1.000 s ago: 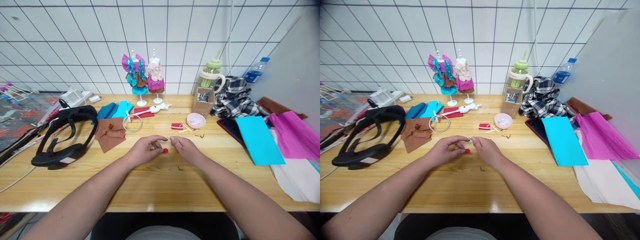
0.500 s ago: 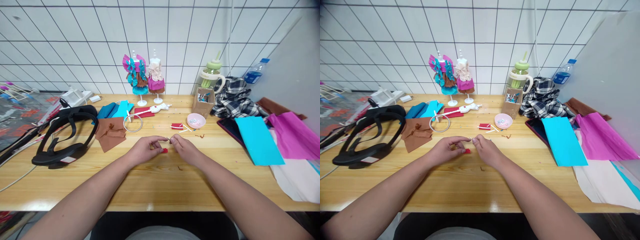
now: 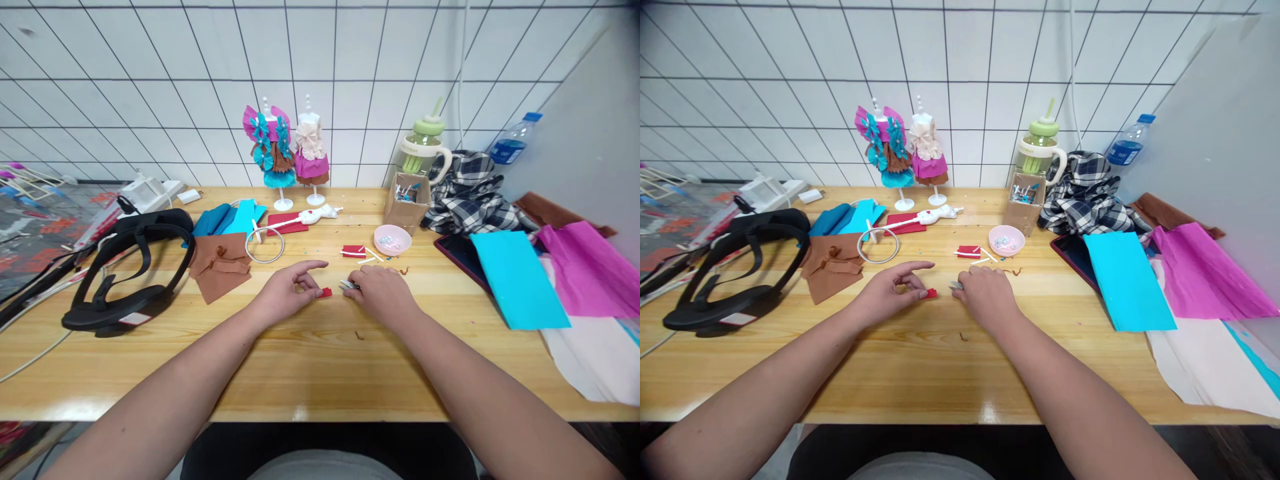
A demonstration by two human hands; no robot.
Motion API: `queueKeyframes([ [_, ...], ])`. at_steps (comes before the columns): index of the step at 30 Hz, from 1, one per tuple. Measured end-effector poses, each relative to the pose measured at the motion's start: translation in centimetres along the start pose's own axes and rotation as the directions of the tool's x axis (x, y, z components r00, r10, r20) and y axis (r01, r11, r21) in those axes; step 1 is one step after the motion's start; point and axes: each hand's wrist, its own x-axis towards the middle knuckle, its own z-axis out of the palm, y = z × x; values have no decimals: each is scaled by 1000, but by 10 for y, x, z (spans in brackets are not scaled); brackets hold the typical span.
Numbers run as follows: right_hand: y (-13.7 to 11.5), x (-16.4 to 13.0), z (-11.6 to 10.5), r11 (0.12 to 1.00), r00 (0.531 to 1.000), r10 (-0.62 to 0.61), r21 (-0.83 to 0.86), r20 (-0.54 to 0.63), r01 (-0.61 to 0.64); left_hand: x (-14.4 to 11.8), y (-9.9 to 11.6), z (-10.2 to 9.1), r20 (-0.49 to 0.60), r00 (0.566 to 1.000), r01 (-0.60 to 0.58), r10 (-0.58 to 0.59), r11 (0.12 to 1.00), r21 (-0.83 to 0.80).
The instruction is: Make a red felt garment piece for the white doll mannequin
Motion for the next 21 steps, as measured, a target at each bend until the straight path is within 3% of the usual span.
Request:
queueKeyframes([
  [4,5,0,-1,998,995,-53,33,-87,56,0,-1,0,3,1000,10,-10,999,-33],
  [8,5,1,1,979,983,-171,99,-73,178,0,-1,0,13,1000,20,-20,999,-37],
  [18,-4,4,9,993,994,-98,60,-49,101,-2,-3,1,18,1000,14,-13,1000,-20],
  [21,-3,5,9,992,996,-41,117,-73,50,-2,-2,1,24,999,22,-21,999,-37],
])
